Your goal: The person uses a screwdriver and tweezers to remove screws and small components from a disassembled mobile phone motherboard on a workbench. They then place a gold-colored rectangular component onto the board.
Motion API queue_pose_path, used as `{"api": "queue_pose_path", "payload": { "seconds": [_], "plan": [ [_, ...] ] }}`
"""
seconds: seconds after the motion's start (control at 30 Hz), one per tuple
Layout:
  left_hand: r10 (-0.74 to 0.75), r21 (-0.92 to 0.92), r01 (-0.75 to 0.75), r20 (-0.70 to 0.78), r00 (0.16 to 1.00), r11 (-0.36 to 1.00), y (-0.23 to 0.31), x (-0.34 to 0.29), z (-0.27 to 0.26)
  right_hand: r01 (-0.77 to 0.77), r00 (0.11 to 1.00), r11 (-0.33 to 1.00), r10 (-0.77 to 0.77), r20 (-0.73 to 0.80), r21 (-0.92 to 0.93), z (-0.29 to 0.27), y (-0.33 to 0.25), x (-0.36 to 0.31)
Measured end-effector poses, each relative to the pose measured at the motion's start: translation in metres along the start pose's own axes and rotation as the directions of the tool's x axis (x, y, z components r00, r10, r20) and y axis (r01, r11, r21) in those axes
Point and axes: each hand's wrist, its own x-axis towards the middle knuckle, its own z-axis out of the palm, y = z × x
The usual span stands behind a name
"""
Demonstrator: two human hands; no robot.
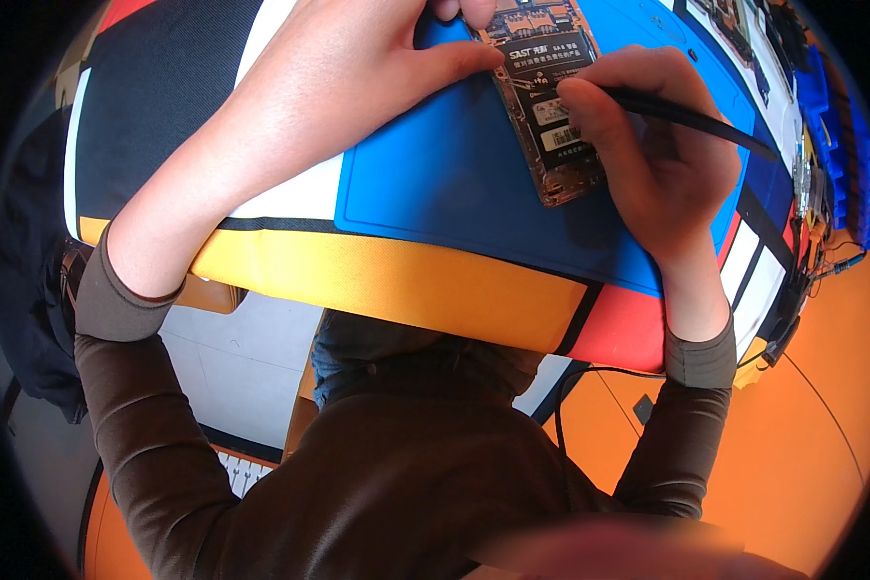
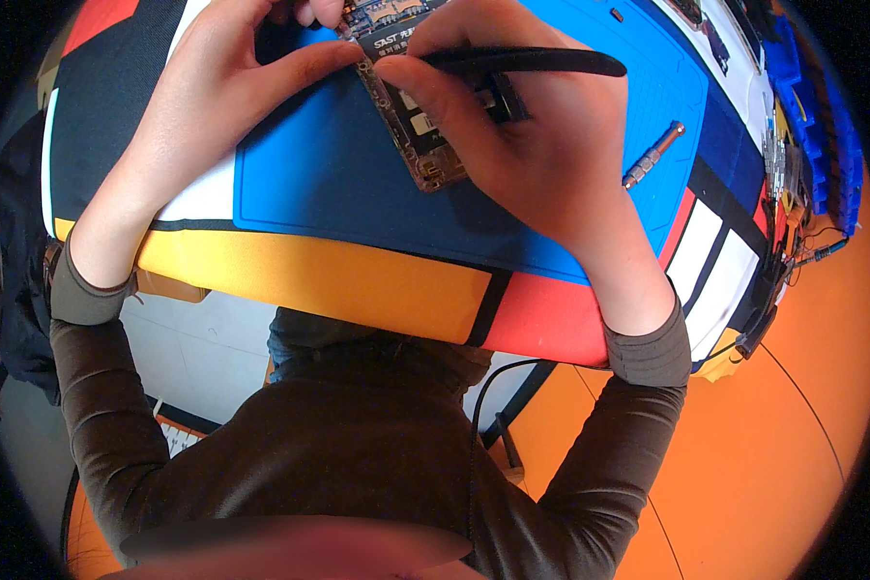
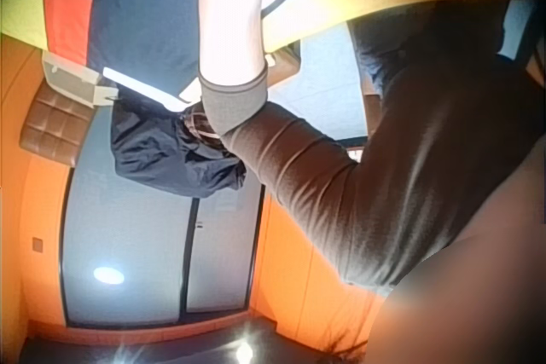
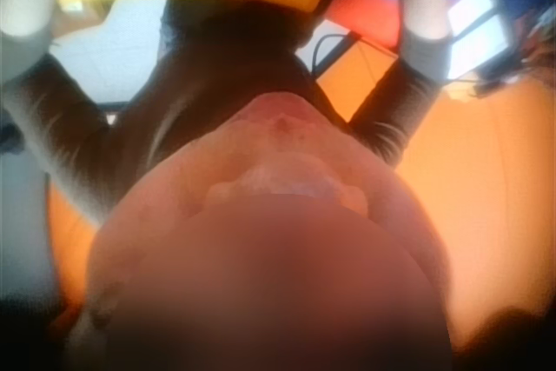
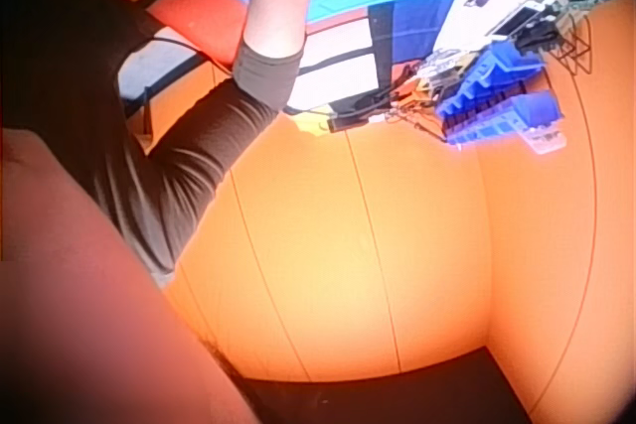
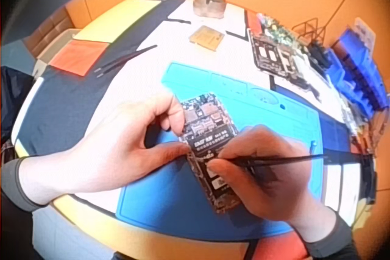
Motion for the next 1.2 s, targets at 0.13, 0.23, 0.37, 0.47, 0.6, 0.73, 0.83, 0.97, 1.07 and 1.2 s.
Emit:
{"api": "queue_pose_path", "payload": {
  "seconds": [0.13,0.23,0.37,0.47,0.6,0.73,0.83,0.97,1.07,1.2],
  "plan": [
    [0.003,-0.046,-0.002,0.015,1.0,0.999,0.001,0.005,0.003,0.014,1.0,1.0,-0.014,-0.002,-0.015,-0.005,-0.001,0.0],
    [-0.095,-0.03,0.097,0.055,0.994,0.995,0.01,0.003,0.0,0.007,1.0,1.0,-0.007,-0.003,-0.014,-0.009,-0.001,-0.002],
    [-0.053,-0.004,0.054,0.055,0.997,0.999,0.016,0.004,0.0,0.086,0.996,0.994,-0.084,0.026,-0.068,-0.011,0.002,-0.001],
    [-0.009,0.008,0.009,0.028,1.0,1.0,0.01,0.006,0.005,0.149,0.988,0.985,-0.145,0.045,-0.086,-0.013,0.002,0.001],
    [0.008,0.007,-0.008,0.014,1.0,1.0,-0.001,0.003,0.005,0.181,0.983,0.98,-0.176,0.06,-0.083,-0.008,0.002,0.004],
    [0.029,-0.007,-0.029,0.006,1.0,1.0,-0.007,-0.001,0.002,0.217,0.974,0.975,-0.212,0.074,-0.057,-0.005,0.004,0.007],
    [0.059,-0.065,-0.058,0.004,0.998,0.996,-0.01,0.004,0.007,0.246,0.968,0.965,-0.24,0.07,-0.091,-0.01,0.003,0.006],
    [0.064,-0.025,-0.064,-0.004,0.998,0.998,-0.005,0.005,0.009,0.279,0.96,0.952,-0.273,0.069,-0.127,-0.014,0.004,0.005],
    [0.043,-0.027,-0.043,0.003,0.999,0.999,0.002,0.006,0.007,0.273,0.962,0.955,-0.268,0.056,-0.114,-0.013,0.005,0.003],
    [0.057,-0.01,-0.057,0.019,0.998,0.998,0.006,0.003,0.005,0.254,0.967,0.959,-0.247,0.064,-0.127,-0.014,0.003,0.002]
  ]
}}
